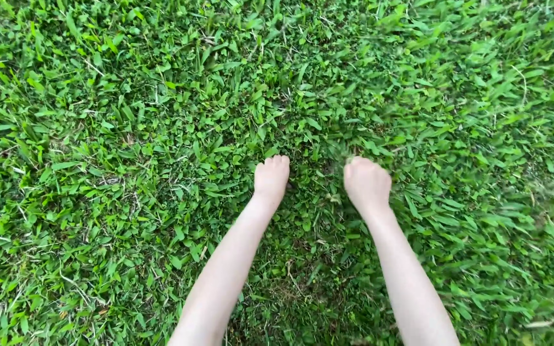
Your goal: The person pulls individual strands of grass or weeds from a lawn by hand.
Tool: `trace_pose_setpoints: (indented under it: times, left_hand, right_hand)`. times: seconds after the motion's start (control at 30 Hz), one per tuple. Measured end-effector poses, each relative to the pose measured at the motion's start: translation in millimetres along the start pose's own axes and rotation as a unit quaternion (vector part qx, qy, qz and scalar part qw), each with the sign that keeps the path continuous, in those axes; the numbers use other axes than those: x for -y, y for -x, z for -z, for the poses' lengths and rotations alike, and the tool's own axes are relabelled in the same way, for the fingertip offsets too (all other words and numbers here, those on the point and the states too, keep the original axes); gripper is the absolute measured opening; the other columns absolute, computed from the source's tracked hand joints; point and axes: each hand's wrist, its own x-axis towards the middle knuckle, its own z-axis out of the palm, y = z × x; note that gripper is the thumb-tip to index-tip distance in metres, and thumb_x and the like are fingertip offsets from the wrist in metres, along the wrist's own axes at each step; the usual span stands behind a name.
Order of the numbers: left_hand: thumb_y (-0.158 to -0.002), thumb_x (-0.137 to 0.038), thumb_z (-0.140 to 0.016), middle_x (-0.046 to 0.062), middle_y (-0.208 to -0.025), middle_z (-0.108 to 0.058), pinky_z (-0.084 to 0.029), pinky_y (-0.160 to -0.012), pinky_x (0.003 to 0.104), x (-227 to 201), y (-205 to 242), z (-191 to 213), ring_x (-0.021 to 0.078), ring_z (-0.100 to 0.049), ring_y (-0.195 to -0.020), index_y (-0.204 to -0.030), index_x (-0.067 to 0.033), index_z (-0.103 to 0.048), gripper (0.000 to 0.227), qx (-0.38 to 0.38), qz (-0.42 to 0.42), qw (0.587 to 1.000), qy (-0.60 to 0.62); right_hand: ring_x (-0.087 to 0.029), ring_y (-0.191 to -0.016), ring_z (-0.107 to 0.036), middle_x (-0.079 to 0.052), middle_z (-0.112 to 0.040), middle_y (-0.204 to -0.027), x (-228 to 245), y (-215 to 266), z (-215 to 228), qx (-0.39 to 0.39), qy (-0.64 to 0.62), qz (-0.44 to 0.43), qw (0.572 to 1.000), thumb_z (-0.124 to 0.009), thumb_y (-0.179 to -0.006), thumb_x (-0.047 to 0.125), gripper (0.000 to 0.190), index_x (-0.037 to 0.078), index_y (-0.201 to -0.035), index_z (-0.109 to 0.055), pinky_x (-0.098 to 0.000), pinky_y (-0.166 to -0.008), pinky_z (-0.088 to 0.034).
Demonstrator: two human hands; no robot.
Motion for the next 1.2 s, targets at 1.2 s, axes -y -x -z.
trace_pose_setpoints:
  times: [1.2]
  left_hand:
    - [-0.086, -0.017, -0.062, 0.007, -0.097, -0.066, -0.047, -0.083, 0.042, -14.4, 34.5, 15.3, 0.0273, -0.059, -0.1, -0.086, -0.0109, -0.071, 0.011, -0.08, -0.11, 0.991, -0.002]
  right_hand:
    - [-0.033, -0.073, -0.07, -0.012, -0.072, -0.079, 79.0, 4.3, -39.2, -0.136, -0.012, 0.083, 0.987, -0.057, -0.102, 0.031, 0.038, 0.007, -0.077, -0.073, -0.0488, -0.07, -0.051]
